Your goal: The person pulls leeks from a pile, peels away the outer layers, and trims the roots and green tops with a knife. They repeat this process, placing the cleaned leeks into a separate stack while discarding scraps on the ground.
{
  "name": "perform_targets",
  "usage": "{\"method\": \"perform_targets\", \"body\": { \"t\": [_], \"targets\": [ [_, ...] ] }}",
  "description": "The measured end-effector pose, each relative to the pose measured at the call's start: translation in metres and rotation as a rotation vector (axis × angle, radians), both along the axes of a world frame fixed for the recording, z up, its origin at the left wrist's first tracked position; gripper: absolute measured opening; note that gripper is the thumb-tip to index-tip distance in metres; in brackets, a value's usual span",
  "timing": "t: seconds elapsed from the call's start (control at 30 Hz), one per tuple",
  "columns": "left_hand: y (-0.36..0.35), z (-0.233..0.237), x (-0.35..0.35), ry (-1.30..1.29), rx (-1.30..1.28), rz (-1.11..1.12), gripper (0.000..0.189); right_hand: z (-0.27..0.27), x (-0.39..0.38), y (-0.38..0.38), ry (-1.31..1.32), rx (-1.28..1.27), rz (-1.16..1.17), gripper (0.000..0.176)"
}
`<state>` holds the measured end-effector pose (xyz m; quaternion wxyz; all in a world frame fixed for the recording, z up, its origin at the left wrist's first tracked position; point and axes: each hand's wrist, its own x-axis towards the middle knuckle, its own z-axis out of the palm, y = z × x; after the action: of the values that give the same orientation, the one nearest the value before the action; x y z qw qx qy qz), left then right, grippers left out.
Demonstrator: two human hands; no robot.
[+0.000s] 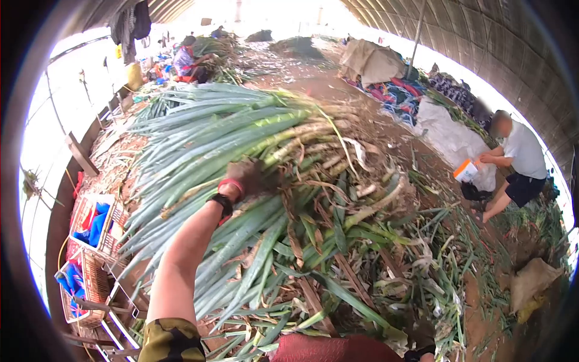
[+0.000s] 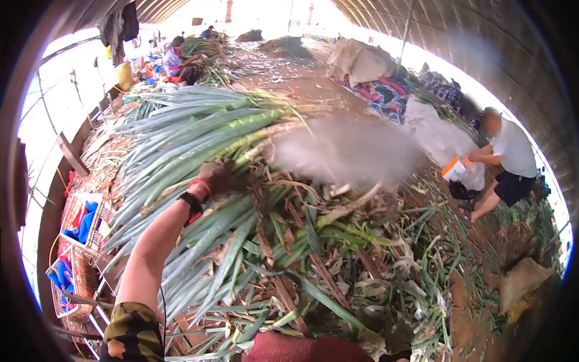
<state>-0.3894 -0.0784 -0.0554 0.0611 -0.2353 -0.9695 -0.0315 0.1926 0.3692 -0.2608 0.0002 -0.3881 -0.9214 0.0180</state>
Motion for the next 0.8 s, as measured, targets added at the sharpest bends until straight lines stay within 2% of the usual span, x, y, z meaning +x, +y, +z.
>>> {"method": "perform_targets", "body": {
  "t": [0.07, 0.13, 0.17, 0.2, 0.23, 0.27, 0.3, 0.37, 0.47, 0.5, 0.57, 0.6, 0.63, 0.7, 0.73, 0.8],
  "targets": [
    [-0.011, 0.004, -0.013, -0.005, 0.030, -0.063, 0.080, 0.000, -0.013, 0.002, -0.031, 0.005, -0.022, 0.073],
    [-0.010, 0.039, -0.024, -0.023, 0.040, -0.080, 0.073, 0.005, -0.033, -0.001, -0.044, 0.011, -0.026, 0.071],
    [-0.007, 0.051, -0.034, 0.094, 0.150, 0.013, 0.060, 0.011, -0.042, -0.005, -0.040, 0.009, -0.009, 0.071],
    [-0.008, 0.067, -0.041, 0.271, 0.222, 0.052, 0.060, 0.015, -0.053, -0.012, -0.020, 0.007, 0.021, 0.070],
    [-0.010, 0.082, -0.049, 0.357, 0.149, 0.066, 0.067, 0.020, -0.069, -0.019, 0.018, -0.011, 0.069, 0.069],
    [-0.013, 0.097, -0.058, 0.310, 0.145, 0.044, 0.081, 0.027, -0.087, -0.026, 0.063, -0.044, 0.136, 0.069],
    [-0.016, 0.095, -0.078, 0.384, 0.094, 0.065, 0.085, 0.036, -0.104, -0.037, 0.122, -0.132, 0.238, 0.068],
    [-0.021, 0.093, -0.110, 0.224, 0.139, 0.147, 0.092, 0.060, -0.150, -0.070, 0.219, -0.372, 0.424, 0.067],
    [-0.026, 0.074, -0.146, -0.034, 0.148, 0.208, 0.094, 0.122, -0.256, -0.148, 0.346, -0.918, 0.630, 0.060],
    [-0.028, 0.068, -0.158, -0.112, 0.137, 0.213, 0.095, 0.145, -0.288, -0.171, 0.382, -1.205, 0.540, 0.060],
    [-0.036, 0.058, -0.187, -0.224, 0.126, 0.129, 0.095, 0.108, -0.355, -0.170, 0.636, -0.334, 1.401, 0.049],
    [-0.035, 0.058, -0.193, -0.279, 0.119, 0.085, 0.095, 0.134, -0.377, -0.195, 0.628, -1.082, 0.964, 0.052],
    [-0.034, 0.051, -0.195, -0.203, 0.134, 0.109, 0.095, 0.159, -0.398, -0.221, 0.549, -1.741, 0.402, 0.054],
    [-0.021, 0.044, -0.182, -0.042, 0.171, 0.141, 0.094, 0.148, -0.439, -0.229, 0.590, -1.707, 0.452, 0.050],
    [-0.031, 0.023, -0.210, 0.015, 0.156, 0.082, 0.090, 0.139, -0.454, -0.230, 0.618, -1.689, 0.474, 0.047],
    [-0.027, 0.050, -0.192, -0.195, 0.126, 0.087, 0.087, 0.130, -0.467, -0.233, 0.657, -1.667, 0.382, 0.051]
  ]
}}
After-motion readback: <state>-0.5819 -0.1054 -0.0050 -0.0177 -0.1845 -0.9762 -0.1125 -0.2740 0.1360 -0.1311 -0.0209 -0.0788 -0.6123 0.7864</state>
